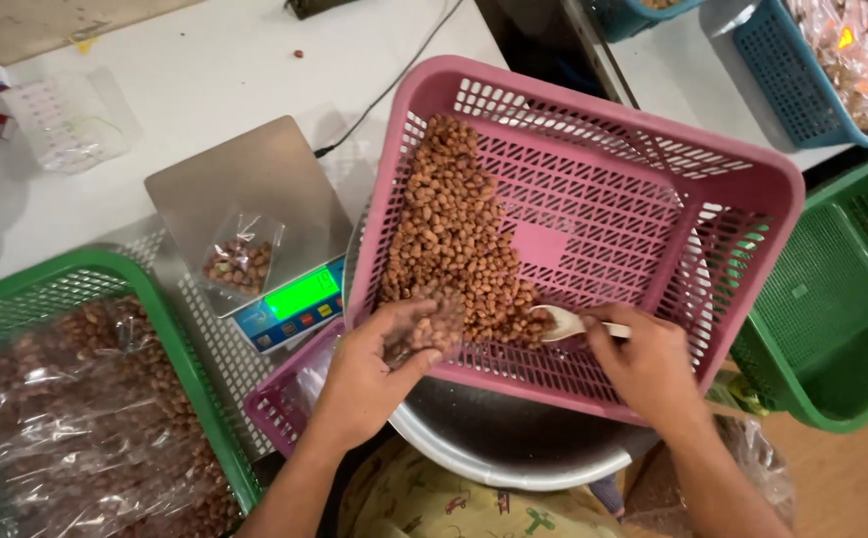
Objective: Bagging peanuts into small plastic bags and weighing them on a digital scale for packaging.
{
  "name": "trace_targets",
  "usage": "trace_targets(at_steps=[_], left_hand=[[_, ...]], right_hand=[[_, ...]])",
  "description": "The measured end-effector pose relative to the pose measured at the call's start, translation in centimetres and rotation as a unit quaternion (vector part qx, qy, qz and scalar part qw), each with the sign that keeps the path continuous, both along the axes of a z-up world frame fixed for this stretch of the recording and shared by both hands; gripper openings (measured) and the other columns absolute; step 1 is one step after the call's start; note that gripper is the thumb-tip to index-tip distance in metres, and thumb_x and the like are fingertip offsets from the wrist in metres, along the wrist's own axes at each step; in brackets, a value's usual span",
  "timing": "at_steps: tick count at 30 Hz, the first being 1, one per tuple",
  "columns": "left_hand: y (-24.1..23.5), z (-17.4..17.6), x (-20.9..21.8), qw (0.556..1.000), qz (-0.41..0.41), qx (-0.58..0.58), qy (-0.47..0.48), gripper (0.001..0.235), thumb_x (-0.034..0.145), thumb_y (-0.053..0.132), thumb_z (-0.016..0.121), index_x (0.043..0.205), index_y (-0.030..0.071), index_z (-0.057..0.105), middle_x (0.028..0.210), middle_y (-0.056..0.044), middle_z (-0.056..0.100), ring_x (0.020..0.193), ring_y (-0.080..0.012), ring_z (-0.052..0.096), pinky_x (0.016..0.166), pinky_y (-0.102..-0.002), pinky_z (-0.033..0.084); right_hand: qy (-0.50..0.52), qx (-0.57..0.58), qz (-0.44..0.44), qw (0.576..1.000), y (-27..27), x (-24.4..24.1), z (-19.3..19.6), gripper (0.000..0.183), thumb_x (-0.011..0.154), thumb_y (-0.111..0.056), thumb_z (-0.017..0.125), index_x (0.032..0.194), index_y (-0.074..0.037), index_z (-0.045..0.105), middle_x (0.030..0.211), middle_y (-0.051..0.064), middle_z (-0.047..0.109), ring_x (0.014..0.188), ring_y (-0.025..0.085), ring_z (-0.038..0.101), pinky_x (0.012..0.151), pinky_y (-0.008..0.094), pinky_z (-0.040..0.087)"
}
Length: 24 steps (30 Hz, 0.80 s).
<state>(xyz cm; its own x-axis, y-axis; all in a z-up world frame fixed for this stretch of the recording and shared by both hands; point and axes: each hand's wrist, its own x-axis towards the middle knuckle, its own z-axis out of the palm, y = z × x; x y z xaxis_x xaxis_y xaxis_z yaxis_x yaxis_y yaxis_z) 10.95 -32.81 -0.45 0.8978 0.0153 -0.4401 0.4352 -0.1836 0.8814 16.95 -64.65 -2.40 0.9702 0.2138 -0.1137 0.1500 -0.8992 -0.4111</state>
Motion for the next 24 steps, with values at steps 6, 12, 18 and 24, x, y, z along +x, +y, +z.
trace_targets(at_steps=[6,12,18,24], left_hand=[[-1.5,0.8,1.2,0.996,-0.019,-0.063,-0.054,0.052,0.086,0.01,0.072,0.136,0.019,0.062,0.139,-0.005,0.07,0.126,-0.0213,0.069,0.108,-0.035,0.056],[-4.7,-0.8,2.3,0.986,-0.064,-0.068,-0.136,0.06,0.084,0.015,0.081,0.141,0.011,0.062,0.123,-0.02,0.073,0.119,-0.0393,0.068,0.095,-0.052,0.057],[-6.5,1.0,3.9,0.989,-0.14,-0.028,-0.05,0.06,0.084,0.015,0.077,0.142,0.018,0.061,0.132,-0.015,0.071,0.125,-0.0334,0.066,0.1,-0.046,0.056],[-7.6,1.5,4.6,0.981,-0.191,-0.031,-0.009,0.066,0.086,0.015,0.074,0.148,0.022,0.052,0.139,-0.008,0.068,0.126,-0.0233,0.068,0.104,-0.042,0.055]], right_hand=[[-0.012,0.023,-0.045,0.999,-1.2,0.2,2.6,0.022,0.099,-0.023,0.065,0.111,-0.011,0.08,0.09,0.002,0.08,0.034,0.012,0.043,0.04,0.031,0.04],[-0.053,0.081,-0.101,0.99,-2.7,-0.8,3.0,0.009,0.094,-0.025,0.074,0.096,-0.023,0.082,0.072,0.005,0.075,0.081,0.03,0.073,0.077,0.04,0.055],[-0.029,0.151,-0.129,0.98,-3.5,-0.1,4.2,0.01,0.096,-0.012,0.072,0.101,-0.01,0.079,0.066,0.01,0.073,0.051,0.018,0.065,0.047,0.029,0.046],[-0.141,0.213,0.016,0.967,-2.5,1.1,6.1,0.009,0.099,-0.003,0.067,0.103,0.0,0.075,0.077,0.009,0.074,0.057,0.011,0.067,0.044,0.018,0.05]])
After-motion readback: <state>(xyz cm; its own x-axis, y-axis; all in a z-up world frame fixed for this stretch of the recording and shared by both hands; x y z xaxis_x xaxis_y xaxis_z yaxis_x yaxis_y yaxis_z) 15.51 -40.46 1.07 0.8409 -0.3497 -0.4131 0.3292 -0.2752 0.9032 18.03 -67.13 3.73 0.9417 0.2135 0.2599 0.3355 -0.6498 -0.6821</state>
